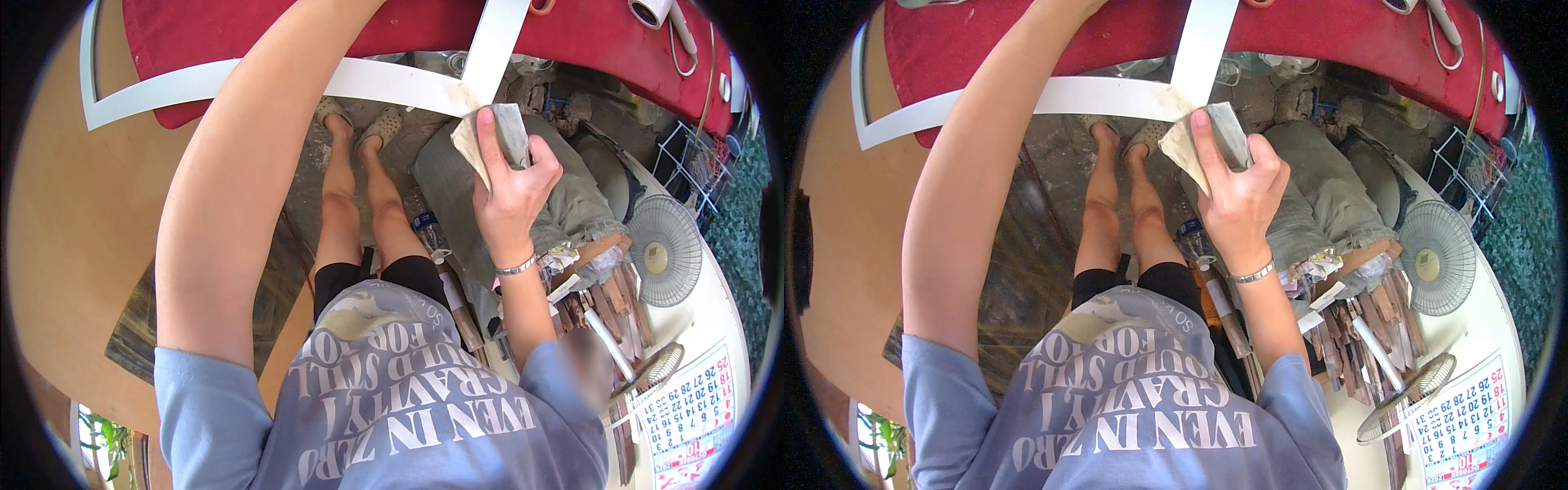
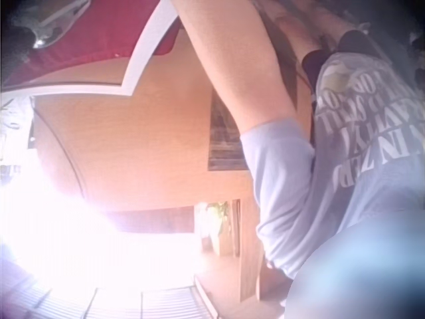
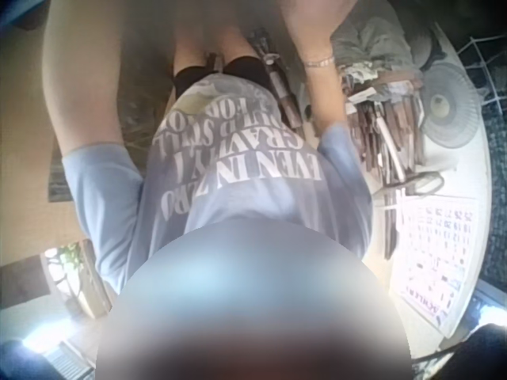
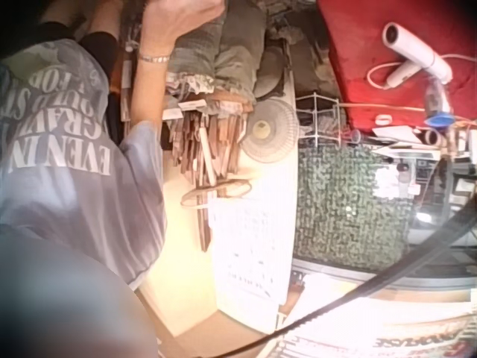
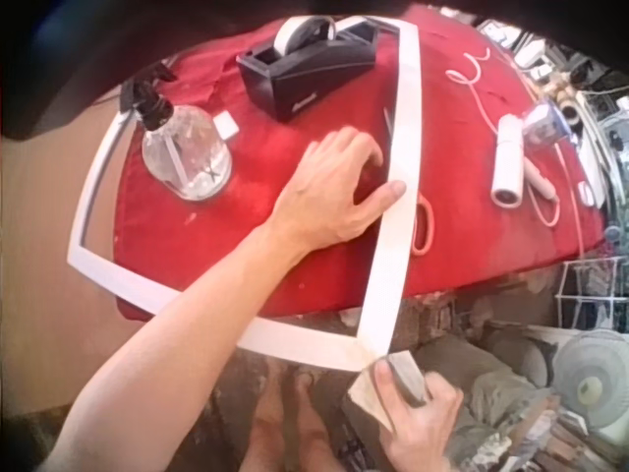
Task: The person assembles a white picture frame by hand, aligning and pressing the corners together. They use a hair dryer to warm the frame edges and then sand the corners with a sanding block to smooth the joints. The person handles the frame, a hair dryer, and a sanding block throughout the process.
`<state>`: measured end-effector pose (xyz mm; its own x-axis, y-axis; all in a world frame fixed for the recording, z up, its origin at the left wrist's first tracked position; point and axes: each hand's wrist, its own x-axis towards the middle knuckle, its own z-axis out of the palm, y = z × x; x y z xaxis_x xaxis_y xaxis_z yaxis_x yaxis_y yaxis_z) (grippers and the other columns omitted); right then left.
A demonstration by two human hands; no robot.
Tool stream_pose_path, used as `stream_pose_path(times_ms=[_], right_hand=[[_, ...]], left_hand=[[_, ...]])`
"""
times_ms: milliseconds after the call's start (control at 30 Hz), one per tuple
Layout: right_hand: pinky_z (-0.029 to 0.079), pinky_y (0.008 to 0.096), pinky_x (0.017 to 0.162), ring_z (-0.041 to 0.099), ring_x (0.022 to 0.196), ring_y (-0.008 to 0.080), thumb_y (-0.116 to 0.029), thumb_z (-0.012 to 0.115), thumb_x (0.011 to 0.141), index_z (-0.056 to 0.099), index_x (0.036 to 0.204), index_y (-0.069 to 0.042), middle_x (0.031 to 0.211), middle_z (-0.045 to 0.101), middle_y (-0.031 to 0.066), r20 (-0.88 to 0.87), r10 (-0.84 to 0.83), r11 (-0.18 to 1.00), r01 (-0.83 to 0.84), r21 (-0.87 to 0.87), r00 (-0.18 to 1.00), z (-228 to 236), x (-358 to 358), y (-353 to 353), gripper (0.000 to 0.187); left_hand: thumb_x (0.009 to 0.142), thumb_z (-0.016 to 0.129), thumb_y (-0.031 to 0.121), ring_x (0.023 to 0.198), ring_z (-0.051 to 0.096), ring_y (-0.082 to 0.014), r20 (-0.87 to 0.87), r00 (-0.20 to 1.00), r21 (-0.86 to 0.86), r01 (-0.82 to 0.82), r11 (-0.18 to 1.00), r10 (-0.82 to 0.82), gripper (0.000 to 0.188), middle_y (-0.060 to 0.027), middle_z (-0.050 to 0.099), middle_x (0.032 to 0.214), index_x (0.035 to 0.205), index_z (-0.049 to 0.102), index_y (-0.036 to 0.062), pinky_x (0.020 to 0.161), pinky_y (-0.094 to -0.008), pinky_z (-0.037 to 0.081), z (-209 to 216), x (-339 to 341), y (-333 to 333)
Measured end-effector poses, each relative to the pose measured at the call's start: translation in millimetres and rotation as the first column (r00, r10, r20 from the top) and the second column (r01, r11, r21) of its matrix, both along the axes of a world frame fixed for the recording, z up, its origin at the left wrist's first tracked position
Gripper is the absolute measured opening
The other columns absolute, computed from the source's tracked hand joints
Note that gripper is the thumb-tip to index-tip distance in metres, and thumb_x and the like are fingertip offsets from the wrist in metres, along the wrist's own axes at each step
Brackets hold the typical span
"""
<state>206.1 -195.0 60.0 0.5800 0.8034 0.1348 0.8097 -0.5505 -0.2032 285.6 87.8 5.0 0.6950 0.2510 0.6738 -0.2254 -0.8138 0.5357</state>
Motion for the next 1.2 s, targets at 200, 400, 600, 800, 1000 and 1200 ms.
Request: stream_pose_path(times_ms=[200,400,600,800,1000,1200], right_hand=[[0.041,0.0401,0.092,0.047,0.101,0.0322,-0.019,0.079,0.084,0.068,0.141,-0.021,0.106,0.052,0.0133,-0.030,0.003,0.991,-0.008,-0.137,1.000,8,1,8,0.058],[0.040,0.0397,0.093,0.048,0.104,0.0322,-0.018,0.080,0.083,0.067,0.143,-0.026,0.107,0.052,0.0137,-0.018,-0.011,0.999,0.010,-0.052,1.000,8,0,6,0.062],[0.041,0.0418,0.094,0.049,0.106,0.0327,-0.011,0.081,0.075,0.066,0.144,-0.025,0.106,0.054,0.0130,0.052,-0.010,0.997,0.006,0.077,0.999,8,-4,3,0.072],[0.041,0.0434,0.093,0.049,0.110,0.0322,-0.011,0.078,0.075,0.064,0.145,-0.027,0.112,0.054,0.0139,-0.027,0.006,0.998,-0.008,-0.061,1.000,-4,-5,-10,0.073],[0.044,0.0437,0.097,0.049,0.108,0.0363,-0.008,0.080,0.081,0.066,0.143,-0.026,0.114,0.050,0.0192,-0.234,-0.298,0.954,0.293,-0.057,0.925,-5,-58,-86,0.066],[0.043,0.0427,0.101,0.047,0.107,0.0358,-0.012,0.073,0.092,0.067,0.142,-0.025,0.113,0.052,0.0195,-0.423,-0.491,0.857,0.511,-0.074,0.762,-52,-71,-110,0.052]], left_hand=[[0.092,0.072,0.034,0.092,0.057,-0.0340,0.016,1.000,0.013,0.004,1.000,-0.005,0.034,-0.0138,0.057,0.094,0.098,0.055,0.0052,0.082,-0.0432,0.043,0,-1,0],[0.092,0.073,0.032,0.093,0.057,-0.0337,-0.006,1.000,0.013,-0.002,1.000,0.002,0.033,-0.0135,0.057,0.094,0.098,0.055,0.0052,0.083,-0.0425,0.043,0,0,0],[0.093,0.072,0.031,0.089,0.058,-0.0300,-0.019,1.000,-0.021,0.014,1.000,-0.015,0.031,-0.0123,0.059,0.093,0.099,0.057,0.0044,0.081,-0.0404,0.044,1,1,2],[0.104,0.064,0.029,0.100,0.064,-0.0149,-0.023,0.964,-0.794,0.142,0.591,-0.263,0.029,-0.0084,0.069,0.109,0.113,0.065,0.0026,0.092,-0.0308,0.049,15,1,20],[0.092,0.074,0.037,0.136,0.050,-0.0390,-0.456,0.888,0.094,-0.010,0.996,0.052,0.066,-0.0173,0.059,0.146,0.148,0.056,0.0080,0.114,-0.0491,0.036,47,-138,-24],[0.079,0.078,0.060,0.158,0.011,-0.0431,-0.775,0.623,0.124,-0.017,0.992,0.107,0.106,-0.0213,0.018,0.171,0.164,0.032,0.0177,0.125,-0.0594,0.002,49,-187,-136]])
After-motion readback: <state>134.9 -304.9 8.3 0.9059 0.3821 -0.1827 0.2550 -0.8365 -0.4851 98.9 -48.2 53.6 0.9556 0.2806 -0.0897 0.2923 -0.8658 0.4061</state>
